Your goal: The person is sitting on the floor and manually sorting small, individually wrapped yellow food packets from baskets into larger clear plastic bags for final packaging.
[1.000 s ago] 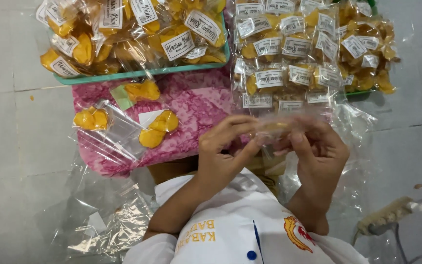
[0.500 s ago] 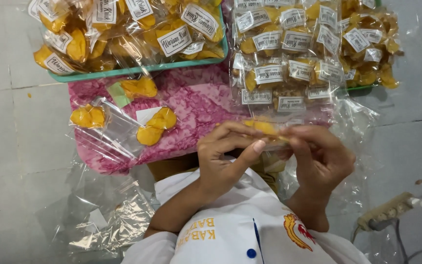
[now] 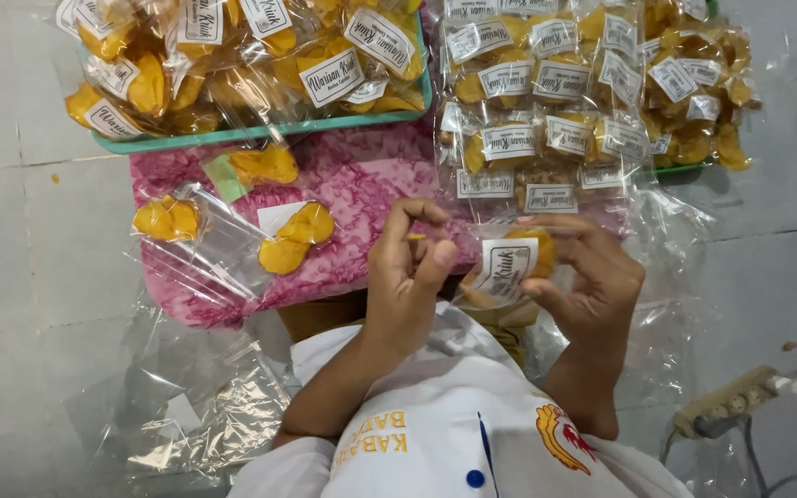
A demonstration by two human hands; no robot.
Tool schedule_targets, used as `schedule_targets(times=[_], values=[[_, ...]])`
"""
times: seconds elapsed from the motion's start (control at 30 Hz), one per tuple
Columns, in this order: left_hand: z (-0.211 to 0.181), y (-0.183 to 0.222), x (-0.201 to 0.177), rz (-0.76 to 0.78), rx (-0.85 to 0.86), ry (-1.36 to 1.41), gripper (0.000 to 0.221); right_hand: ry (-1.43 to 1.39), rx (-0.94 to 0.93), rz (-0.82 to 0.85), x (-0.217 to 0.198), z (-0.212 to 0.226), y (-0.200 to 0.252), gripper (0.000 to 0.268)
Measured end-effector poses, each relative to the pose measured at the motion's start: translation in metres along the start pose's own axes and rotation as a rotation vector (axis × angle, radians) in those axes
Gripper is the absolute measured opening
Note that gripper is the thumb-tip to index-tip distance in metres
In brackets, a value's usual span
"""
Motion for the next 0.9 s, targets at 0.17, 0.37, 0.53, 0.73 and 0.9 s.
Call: schedule_targets(times=[0.17, 0.37, 0.53, 0.73, 0.9], values=[[-0.015, 0.006, 0.02, 0.139, 0.077, 0.018, 0.08, -0.041, 0.012, -0.048, -0.007, -0.022, 0.013, 0.048], [-0.006, 0.011, 0.02, 0.124, -0.058, 0.014, 0.085, -0.042, 0.018, -0.105, -0.01, -0.025, 0.015, 0.053], [0.005, 0.013, 0.024, 0.137, -0.159, 0.113, 0.08, -0.013, 0.049, -0.16, -0.01, -0.024, 0.015, 0.055], [0.018, 0.015, 0.022, 0.102, -0.242, 0.218, 0.071, -0.245, 0.232, -0.228, -0.002, -0.041, 0.03, 0.069], [0.021, 0.012, 0.019, -0.071, -0.189, 0.358, 0.062, -0.544, 0.359, -0.006, 0.017, -0.009, 0.012, 0.083]])
Point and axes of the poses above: each hand's wrist, its own y-axis away from the middle knuckle, its own x-axis out of the palm, z = x × y, the point moved 7 cm from there along -y, towards the middle knuckle, and after that the axes turned 6 degrees about -z, right-handed, at the moved point
